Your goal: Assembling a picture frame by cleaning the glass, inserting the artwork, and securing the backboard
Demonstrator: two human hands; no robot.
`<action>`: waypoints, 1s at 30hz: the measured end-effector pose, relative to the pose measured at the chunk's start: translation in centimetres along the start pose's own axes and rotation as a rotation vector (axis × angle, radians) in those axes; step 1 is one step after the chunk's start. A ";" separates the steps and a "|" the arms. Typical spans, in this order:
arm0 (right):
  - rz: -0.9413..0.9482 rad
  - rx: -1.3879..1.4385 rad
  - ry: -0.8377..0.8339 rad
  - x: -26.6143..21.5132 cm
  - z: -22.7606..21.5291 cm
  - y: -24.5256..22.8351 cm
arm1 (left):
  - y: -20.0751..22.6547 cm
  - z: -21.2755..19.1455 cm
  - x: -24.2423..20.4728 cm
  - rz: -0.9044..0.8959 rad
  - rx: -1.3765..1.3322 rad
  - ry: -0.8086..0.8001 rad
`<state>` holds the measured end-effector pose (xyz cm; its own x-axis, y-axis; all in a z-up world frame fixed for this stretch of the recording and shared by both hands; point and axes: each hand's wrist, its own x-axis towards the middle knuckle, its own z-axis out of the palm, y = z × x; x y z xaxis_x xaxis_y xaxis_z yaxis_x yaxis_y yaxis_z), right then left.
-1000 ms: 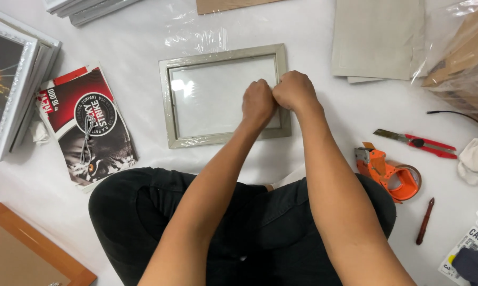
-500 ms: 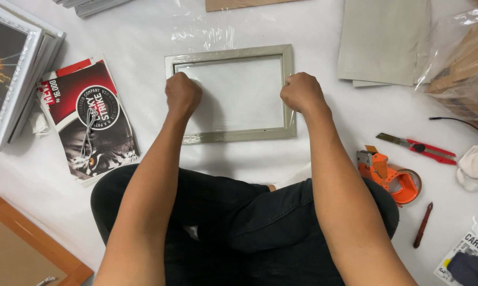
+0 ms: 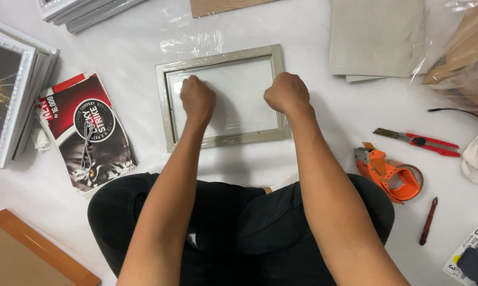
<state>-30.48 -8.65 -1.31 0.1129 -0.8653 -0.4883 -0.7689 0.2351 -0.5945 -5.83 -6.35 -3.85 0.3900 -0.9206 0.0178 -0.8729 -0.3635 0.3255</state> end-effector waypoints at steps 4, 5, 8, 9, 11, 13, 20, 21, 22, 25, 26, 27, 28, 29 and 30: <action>0.007 0.028 -0.004 -0.3 -0.4 -0.4 | 4.7 4.3 -0.6 0.063 -0.032 -0.018; 0.007 0.030 -0.003 -0.5 -0.5 -0.5 | 6.2 4.3 -1.0 0.098 -0.047 -0.017; 0.022 0.025 -0.014 -0.6 -0.8 -0.8 | 9.6 6.0 -1.3 0.150 -0.080 -0.048; 0.031 0.018 -0.028 -0.6 -0.9 -0.9 | 10.4 6.8 -1.3 0.164 -0.097 -0.076; 0.036 0.026 -0.024 -0.1 -0.5 -0.3 | 11.8 6.1 -1.6 0.181 -0.126 -0.101; 0.033 0.034 -0.023 0.1 -0.5 0.0 | 12.4 5.7 -1.6 0.193 -0.153 -0.120; 0.035 -0.009 -0.061 -1.7 -2.1 -1.3 | 8.6 5.4 0.1 0.226 -0.235 -0.243; 0.021 -0.028 -0.058 -1.7 -2.2 -1.4 | 7.4 5.6 0.8 0.192 -0.200 -0.245; 0.016 -0.030 -0.062 -1.5 -1.9 -1.2 | 5.7 5.3 1.3 0.186 -0.200 -0.241; 0.022 -0.009 -0.049 -1.1 -1.7 -0.3 | 1.3 4.4 3.0 0.132 -0.147 -0.214; 0.021 -0.009 -0.049 -1.1 -1.7 -0.2 | -0.4 3.9 3.6 0.100 -0.138 -0.180; 0.018 -0.008 -0.052 -1.0 -1.6 -0.2 | -2.2 3.3 4.2 0.066 -0.127 -0.145; 0.017 -0.008 -0.053 -1.1 -1.7 -0.2 | -3.0 1.9 4.2 0.065 -0.127 -0.144; 0.023 -0.012 -0.055 -1.3 -1.8 -0.4 | -3.8 0.5 4.3 0.046 -0.119 -0.115; 0.030 -0.016 -0.056 -1.4 -1.9 -0.5 | -4.7 -1.0 4.4 0.026 -0.111 -0.086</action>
<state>-31.41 -8.37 0.88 0.1245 -0.8315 -0.5413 -0.7825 0.2531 -0.5689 0.25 -8.55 -4.34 0.3367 -0.9402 -0.0518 -0.8428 -0.3255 0.4286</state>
